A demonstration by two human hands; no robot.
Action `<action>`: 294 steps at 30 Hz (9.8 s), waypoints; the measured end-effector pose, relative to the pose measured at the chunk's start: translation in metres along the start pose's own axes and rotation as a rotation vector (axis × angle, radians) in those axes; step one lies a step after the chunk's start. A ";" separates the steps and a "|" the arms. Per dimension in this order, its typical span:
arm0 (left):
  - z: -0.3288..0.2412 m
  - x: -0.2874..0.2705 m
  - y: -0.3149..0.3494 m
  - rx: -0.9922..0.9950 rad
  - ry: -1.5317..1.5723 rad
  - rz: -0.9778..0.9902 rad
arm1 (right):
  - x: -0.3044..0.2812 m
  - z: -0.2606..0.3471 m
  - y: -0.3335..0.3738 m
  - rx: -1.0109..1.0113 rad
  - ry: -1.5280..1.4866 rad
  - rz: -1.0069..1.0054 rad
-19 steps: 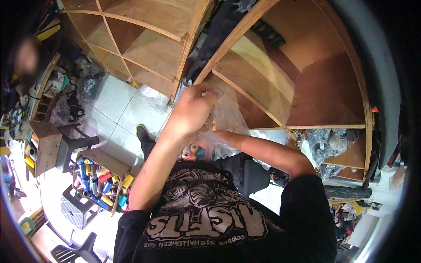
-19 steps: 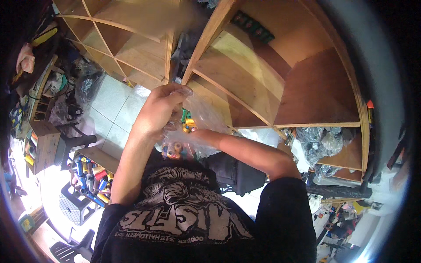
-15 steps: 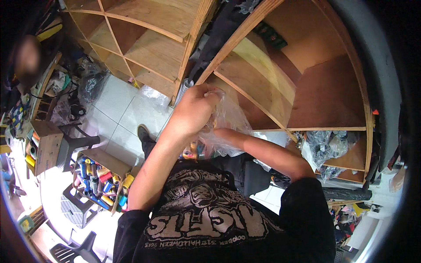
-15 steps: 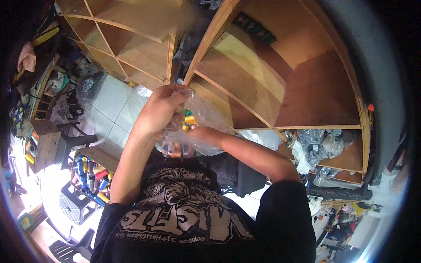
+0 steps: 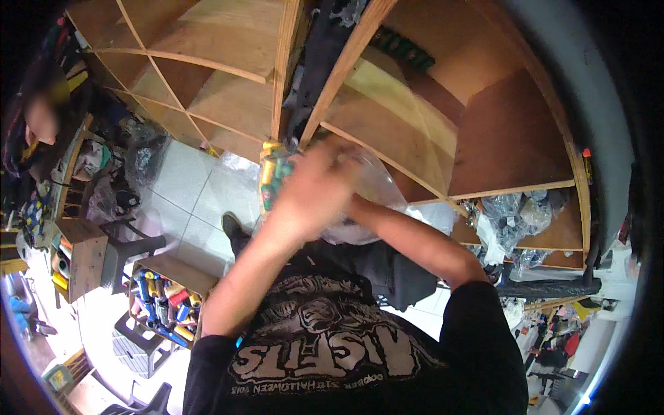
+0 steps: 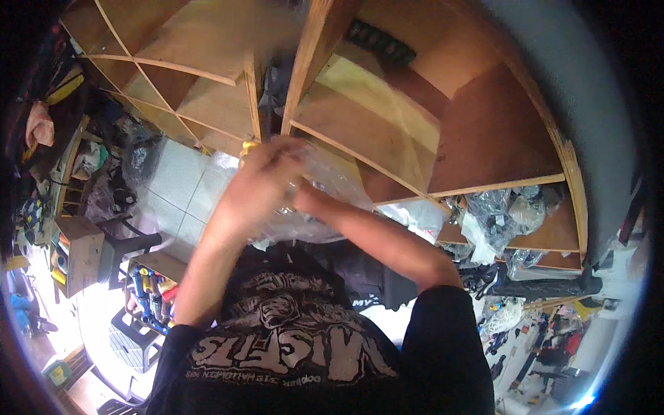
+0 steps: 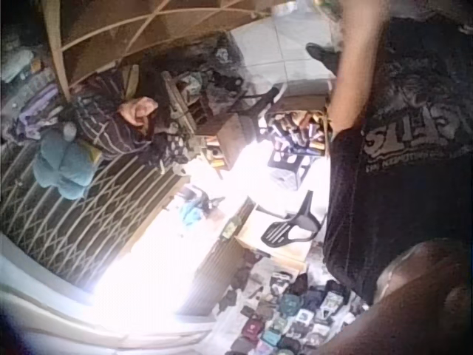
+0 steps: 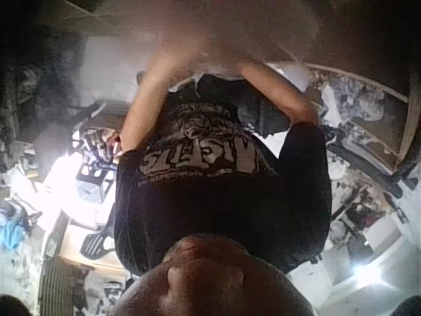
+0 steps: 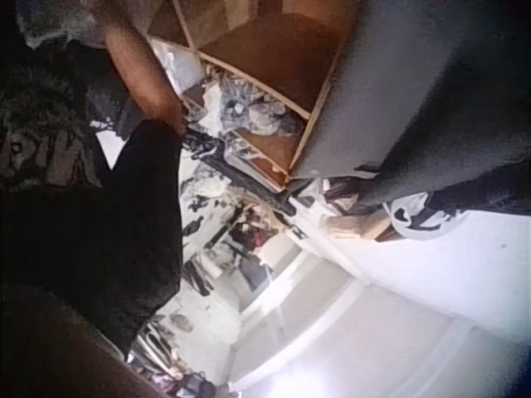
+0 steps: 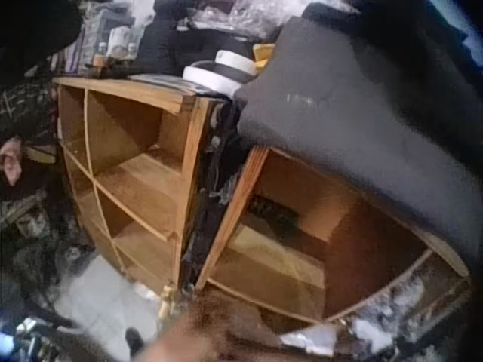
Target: The person takes green and yellow cylindrical items from a plastic bag and arranges them into rows within a wooden shelving unit.
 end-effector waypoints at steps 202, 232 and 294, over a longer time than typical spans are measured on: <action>0.108 -0.047 0.049 -0.409 0.435 -0.597 | -0.165 -0.431 0.071 0.573 -0.202 -1.387; 0.105 -0.052 0.038 -0.453 0.425 -0.525 | -0.147 -0.398 0.083 0.687 -0.352 -1.535; 0.091 -0.066 0.036 -0.444 0.382 -0.527 | -0.160 -0.185 0.109 0.097 -1.262 -0.865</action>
Point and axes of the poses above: each hand's wrist, its own y-axis away from the middle knuckle, its own x-axis out of the palm, z = x × y, the point moved 2 cm from there along -y, towards the middle knuckle, and after that the axes turned 3 degrees about -x, right-handed, at the moved point
